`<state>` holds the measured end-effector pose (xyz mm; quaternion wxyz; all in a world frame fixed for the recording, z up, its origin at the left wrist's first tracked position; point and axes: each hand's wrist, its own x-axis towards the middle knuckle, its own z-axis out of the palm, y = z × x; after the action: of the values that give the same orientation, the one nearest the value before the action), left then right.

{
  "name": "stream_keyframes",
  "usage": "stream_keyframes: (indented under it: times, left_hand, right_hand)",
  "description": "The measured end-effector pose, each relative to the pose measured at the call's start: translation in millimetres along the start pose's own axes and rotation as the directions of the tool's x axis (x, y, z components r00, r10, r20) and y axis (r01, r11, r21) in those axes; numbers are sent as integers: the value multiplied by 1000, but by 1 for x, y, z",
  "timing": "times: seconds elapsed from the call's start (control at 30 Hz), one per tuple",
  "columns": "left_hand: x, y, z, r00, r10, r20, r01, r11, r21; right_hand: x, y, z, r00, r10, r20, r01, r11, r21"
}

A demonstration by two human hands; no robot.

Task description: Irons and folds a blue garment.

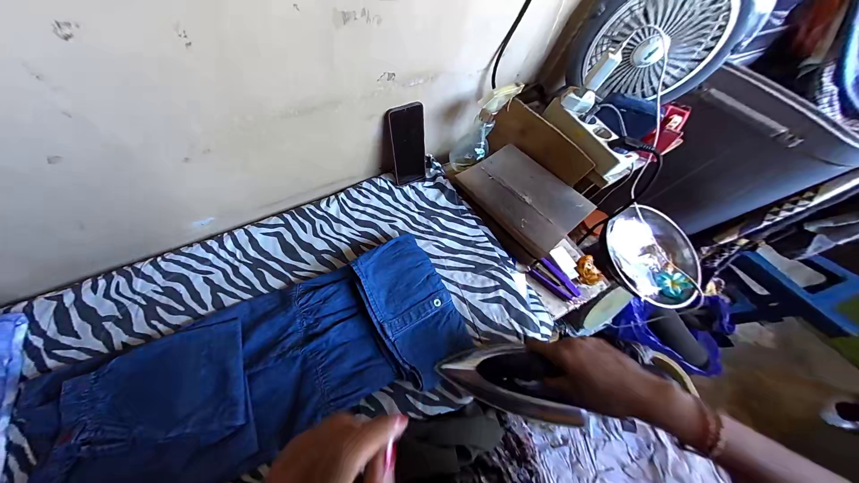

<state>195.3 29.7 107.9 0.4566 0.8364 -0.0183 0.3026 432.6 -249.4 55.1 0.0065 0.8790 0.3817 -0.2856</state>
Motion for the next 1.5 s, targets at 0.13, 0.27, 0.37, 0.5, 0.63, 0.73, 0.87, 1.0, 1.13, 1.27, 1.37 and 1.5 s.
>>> stream_keyframes:
  times: [0.13, 0.27, 0.37, 0.5, 0.63, 0.73, 0.87, 1.0, 1.13, 1.27, 1.37, 1.5]
  left_hand:
    - [3, -88, 84, 965, 145, 218, -225, 886, 406]
    - [-6, -181, 88, 963, -22, 268, -152, 778, 610]
    - [0, -178, 69, 997, -47, 63, -1, 797, 604]
    - [5, -137, 85, 884, -464, 54, 343, 722, 601]
    - [28, -128, 99, 551, -823, 137, 645, 524, 556]
    - [20, -138, 109, 779, -626, -25, 550, 666, 504]
    - [22, -130, 103, 783, -615, -97, 534, 584, 612]
    - [16, -111, 125, 975, -216, 42, 134, 736, 664]
    - [-23, -147, 147, 940, -315, 129, 130, 682, 719]
    - [2, -90, 141, 892, -441, 102, 295, 737, 608]
    - [43, -67, 120, 784, -610, 113, 540, 761, 359]
    - [83, -92, 90, 500, -829, 250, 810, 550, 204]
  right_hand:
    - [13, 40, -64, 907, 159, -390, -123, 985, 117]
    - [91, 85, -118, 810, 400, -430, -320, 914, 249]
    - [145, 123, -136, 795, 457, -398, -371, 887, 277]
    - [183, 148, -152, 791, 476, -385, -379, 875, 303]
    - [184, 132, -148, 731, 365, -577, -341, 927, 154]
    - [160, 76, -126, 652, 9, -758, -34, 999, -17]
    - [154, -10, -3, 685, -169, -709, 356, 926, 123]
    - [153, -54, 72, 779, 90, -621, 259, 856, 448]
    - [137, -55, 58, 944, 168, -283, 130, 599, 790]
    - [124, -74, 57, 927, 183, -327, 210, 468, 859]
    - [112, -92, 52, 830, 133, -541, 375, 585, 719]
    - [89, -123, 51, 701, -55, -711, 481, 772, 415]
